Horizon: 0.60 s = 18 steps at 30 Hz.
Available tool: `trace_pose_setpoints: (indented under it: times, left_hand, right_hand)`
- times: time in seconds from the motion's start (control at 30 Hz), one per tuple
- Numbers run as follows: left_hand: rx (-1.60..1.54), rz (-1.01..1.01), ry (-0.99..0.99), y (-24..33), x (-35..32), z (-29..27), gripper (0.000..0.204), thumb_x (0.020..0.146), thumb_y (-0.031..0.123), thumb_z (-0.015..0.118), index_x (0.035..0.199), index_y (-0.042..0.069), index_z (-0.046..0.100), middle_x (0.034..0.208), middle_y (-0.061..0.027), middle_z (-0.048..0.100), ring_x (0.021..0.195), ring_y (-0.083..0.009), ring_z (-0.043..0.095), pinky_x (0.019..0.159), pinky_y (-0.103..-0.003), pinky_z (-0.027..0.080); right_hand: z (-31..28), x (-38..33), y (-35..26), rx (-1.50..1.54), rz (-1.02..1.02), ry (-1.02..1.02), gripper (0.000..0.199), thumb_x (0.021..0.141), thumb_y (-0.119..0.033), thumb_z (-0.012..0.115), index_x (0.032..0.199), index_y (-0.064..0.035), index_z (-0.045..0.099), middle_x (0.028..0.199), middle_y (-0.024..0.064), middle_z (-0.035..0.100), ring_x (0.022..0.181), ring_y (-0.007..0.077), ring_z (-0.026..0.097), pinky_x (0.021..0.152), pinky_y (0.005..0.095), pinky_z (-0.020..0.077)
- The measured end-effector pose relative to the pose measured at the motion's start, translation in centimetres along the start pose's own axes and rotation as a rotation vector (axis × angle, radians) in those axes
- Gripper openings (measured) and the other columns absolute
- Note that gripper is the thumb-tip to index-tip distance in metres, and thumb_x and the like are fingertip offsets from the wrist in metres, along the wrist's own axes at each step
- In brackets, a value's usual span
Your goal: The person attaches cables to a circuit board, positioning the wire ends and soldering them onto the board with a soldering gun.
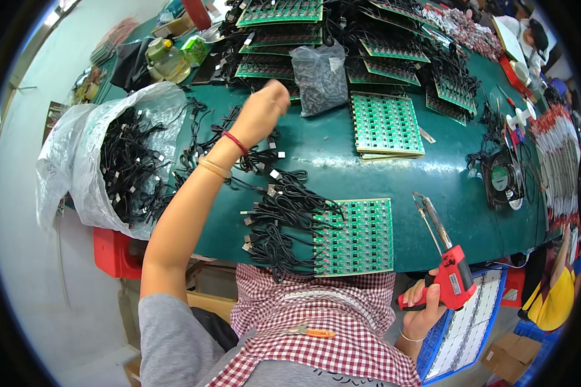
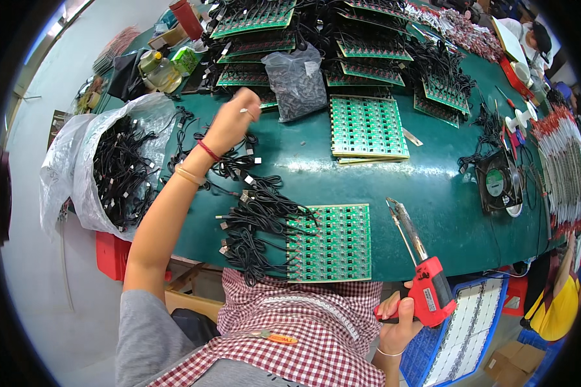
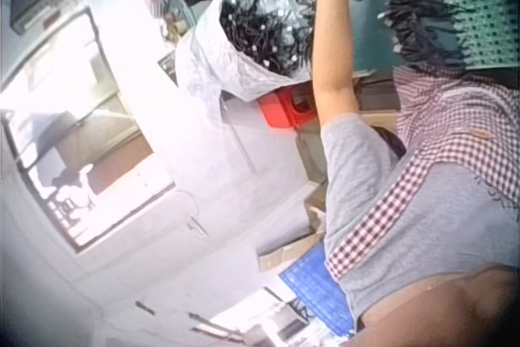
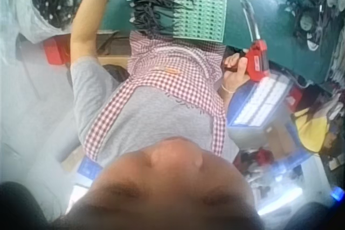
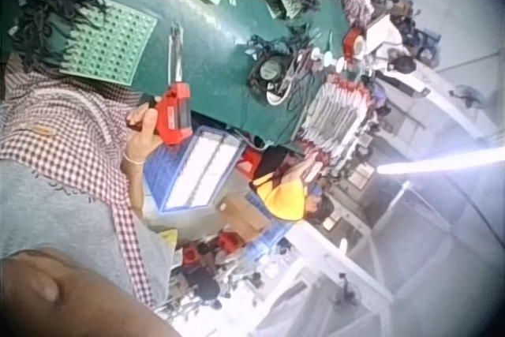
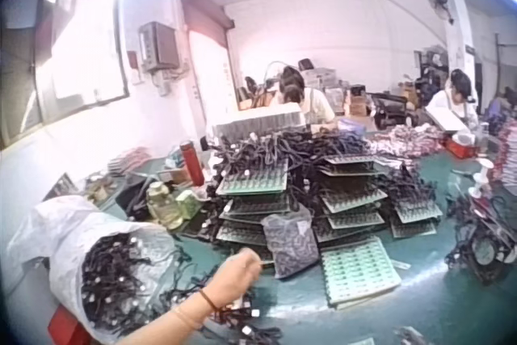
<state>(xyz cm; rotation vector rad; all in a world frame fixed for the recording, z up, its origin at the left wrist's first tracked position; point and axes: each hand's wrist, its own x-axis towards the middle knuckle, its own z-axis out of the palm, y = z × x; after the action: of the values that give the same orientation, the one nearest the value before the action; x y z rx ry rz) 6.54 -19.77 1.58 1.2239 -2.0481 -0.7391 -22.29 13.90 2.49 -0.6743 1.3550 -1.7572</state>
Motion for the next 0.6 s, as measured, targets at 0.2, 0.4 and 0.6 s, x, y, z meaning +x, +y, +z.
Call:
trace_pose_setpoints:
  times: [0.2, 0.4, 0.6]
  left_hand:
    - [-0.03, 0.043, 0.105, 6.0, -2.4, -0.2, 0.01, 0.091, 0.009, 0.054, 0.088, 0.0, 0.052, 0.069, 0.0008, 0.053, 0.062, -0.0064, 0.049, 0.057, -0.023, 0.043]
    - [-0.234, 0.004, -0.253, 15.0, -10.8, 2.2, 0.006, 0.08, 0.0, 0.06, 0.084, 0.0, 0.056, 0.071, -0.0107, 0.054, 0.059, -0.0199, 0.055, 0.054, -0.03, 0.045]
    - [-0.394, 0.059, -0.253, 16.2, -15.1, 5.7, 0.008, 0.079, -0.002, 0.062, 0.086, 0.001, 0.059, 0.072, -0.0067, 0.051, 0.054, -0.0132, 0.047, 0.048, -0.027, 0.039]
  right_hand:
    - [0.6, 0.3, 0.1, 0.01, 0.022, -0.043, 0.033, 0.096, -0.023, 0.051, 0.117, 0.0009, 0.044, 0.058, 0.0035, 0.043, 0.047, 0.0107, 0.041, 0.046, 0.0238, 0.0371]
    - [3.9, 0.8, -1.8, 0.006, 0.227, -0.072, 0.042, 0.089, -0.008, 0.06, 0.124, 0.0052, 0.043, 0.073, 0.0085, 0.057, 0.063, 0.0151, 0.057, 0.06, 0.0283, 0.0488]
    - [7.0, 2.4, -0.8, 0.045, 0.429, -0.317, 0.014, 0.087, -0.003, 0.063, 0.101, 0.0016, 0.061, 0.096, 0.0071, 0.065, 0.091, 0.0156, 0.063, 0.079, 0.0299, 0.0514]
